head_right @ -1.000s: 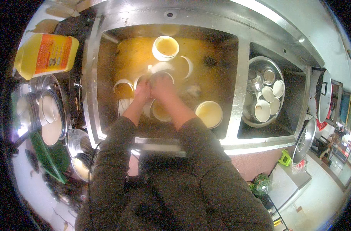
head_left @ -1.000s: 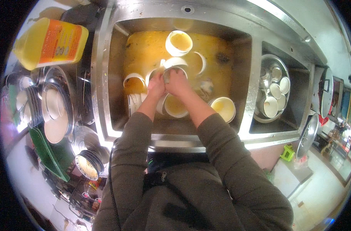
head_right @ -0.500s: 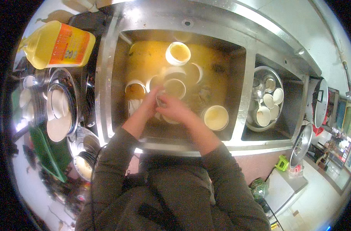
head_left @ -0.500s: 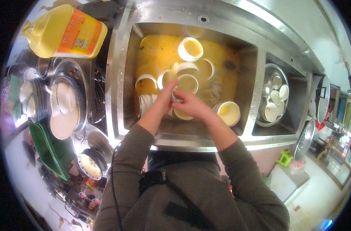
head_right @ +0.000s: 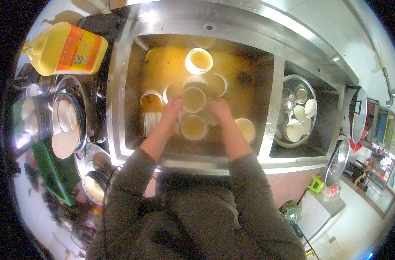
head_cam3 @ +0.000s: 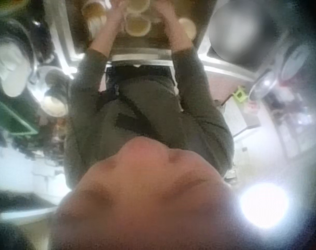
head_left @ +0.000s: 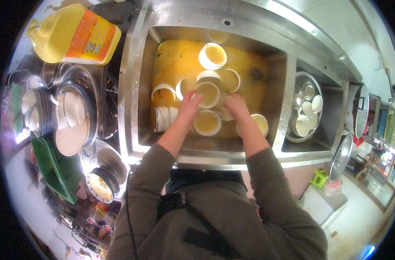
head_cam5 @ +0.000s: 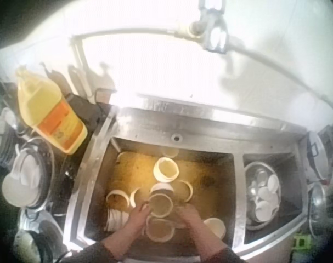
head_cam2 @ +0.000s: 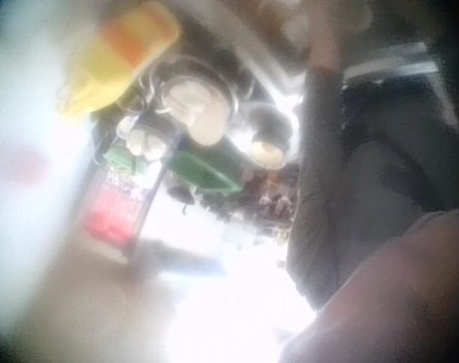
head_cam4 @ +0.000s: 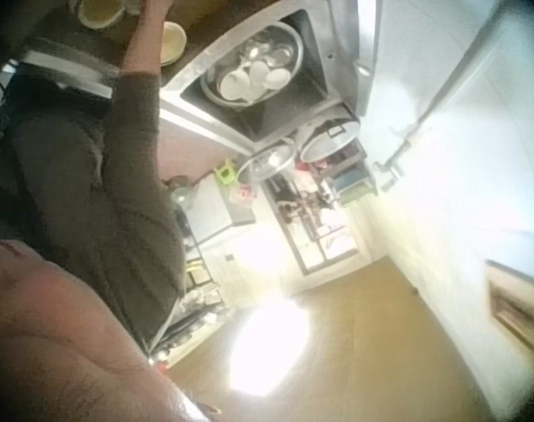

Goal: The person washes multiple white cups and small metal bowls in a double-basin stainless steel sink filled with soapy water. They scrub each item by hand, rinse it, and place it in the adjacent basin. The person repeats this process for several cups and bowls throughout the clip.

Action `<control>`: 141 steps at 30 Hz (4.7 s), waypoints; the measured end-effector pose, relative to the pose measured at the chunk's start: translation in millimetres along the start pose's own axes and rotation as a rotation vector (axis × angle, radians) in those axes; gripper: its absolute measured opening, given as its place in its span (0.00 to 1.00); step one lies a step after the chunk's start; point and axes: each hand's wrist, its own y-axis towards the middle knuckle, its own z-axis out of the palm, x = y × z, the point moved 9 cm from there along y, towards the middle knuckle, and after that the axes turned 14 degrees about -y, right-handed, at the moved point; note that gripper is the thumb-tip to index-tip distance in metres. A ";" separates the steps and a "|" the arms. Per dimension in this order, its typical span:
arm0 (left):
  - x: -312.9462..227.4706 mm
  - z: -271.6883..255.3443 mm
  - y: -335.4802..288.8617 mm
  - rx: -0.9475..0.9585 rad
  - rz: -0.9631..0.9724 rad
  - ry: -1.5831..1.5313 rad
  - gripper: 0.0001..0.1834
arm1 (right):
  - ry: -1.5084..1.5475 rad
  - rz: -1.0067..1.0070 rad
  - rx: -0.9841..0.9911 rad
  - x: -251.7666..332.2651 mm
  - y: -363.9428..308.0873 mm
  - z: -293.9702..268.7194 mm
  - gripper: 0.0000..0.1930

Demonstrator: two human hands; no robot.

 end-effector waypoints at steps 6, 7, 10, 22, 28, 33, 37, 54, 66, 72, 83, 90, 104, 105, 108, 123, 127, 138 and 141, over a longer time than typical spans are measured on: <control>19.9 69.2 -1.5 0.196 -0.215 -0.508 0.29 | 0.881 0.017 -0.089 65.0 -85.5 -7.8 0.23; 21.1 74.4 -4.6 0.223 -0.271 -0.562 0.28 | 0.630 -0.126 -0.236 82.5 -98.6 -22.3 0.23; 12.9 77.0 -19.2 0.320 -0.360 -0.524 0.24 | -0.208 -0.498 -0.454 126.6 -127.5 -47.0 0.22; -59.1 129.6 -17.4 0.127 0.167 0.611 0.25 | 0.784 -0.245 0.143 64.2 -78.6 -110.9 0.28; -83.4 194.3 -27.7 0.097 0.388 0.462 0.28 | 0.831 -0.292 0.075 64.4 -73.9 -169.2 0.25; -22.5 220.3 8.7 0.169 0.112 0.188 0.31 | 0.391 -0.185 -0.395 25.9 -76.8 -202.7 0.25; 9.8 193.7 48.7 0.392 0.518 1.003 0.23 | -0.025 -0.069 -0.819 -70.5 -108.9 -291.8 0.23; 159.7 120.7 73.1 0.292 0.246 1.852 0.13 | -0.489 0.262 -0.860 -250.7 -141.6 -323.8 0.24; -9.7 126.9 15.7 0.217 0.128 0.541 0.09 | -0.053 -0.384 -0.421 2.5 -112.8 -174.5 0.23; -42.6 105.0 -19.0 0.162 -0.039 -0.175 0.18 | 0.555 -0.282 0.119 75.0 -74.1 -26.6 0.23; -78.7 28.2 -18.4 0.142 0.334 -0.379 0.20 | 0.651 -0.060 0.234 75.8 -101.1 33.5 0.15; -1.5 24.2 -55.7 0.225 -0.348 -0.112 0.21 | 0.708 -0.156 0.157 125.3 -112.6 34.2 0.12; -26.0 -6.3 -68.1 0.162 -0.291 -0.018 0.11 | -0.614 0.094 -0.320 1.3 38.2 -97.7 0.30; -24.2 -0.9 -70.7 0.191 -0.310 -0.091 0.12 | -0.617 0.041 -0.338 1.3 43.7 -95.8 0.31; -20.4 4.9 -69.4 0.178 -0.321 -0.144 0.13 | -0.551 -0.032 -0.230 8.8 35.3 -95.3 0.30; -7.6 54.8 -77.5 0.290 -0.423 -0.026 0.04 | 0.016 -0.491 -0.239 153.9 -106.3 -68.5 0.21; -8.4 46.7 -77.2 0.293 -0.441 0.028 0.04 | 0.114 -0.468 -0.450 152.7 -104.4 -81.5 0.17; -24.5 40.1 -83.8 0.215 -0.314 0.216 0.05 | -0.039 -0.400 -0.609 145.0 -89.1 -86.6 0.26; -27.2 36.4 -88.4 0.171 -0.395 -0.014 0.04 | 0.365 -0.134 -0.375 113.2 -65.4 -103.6 0.27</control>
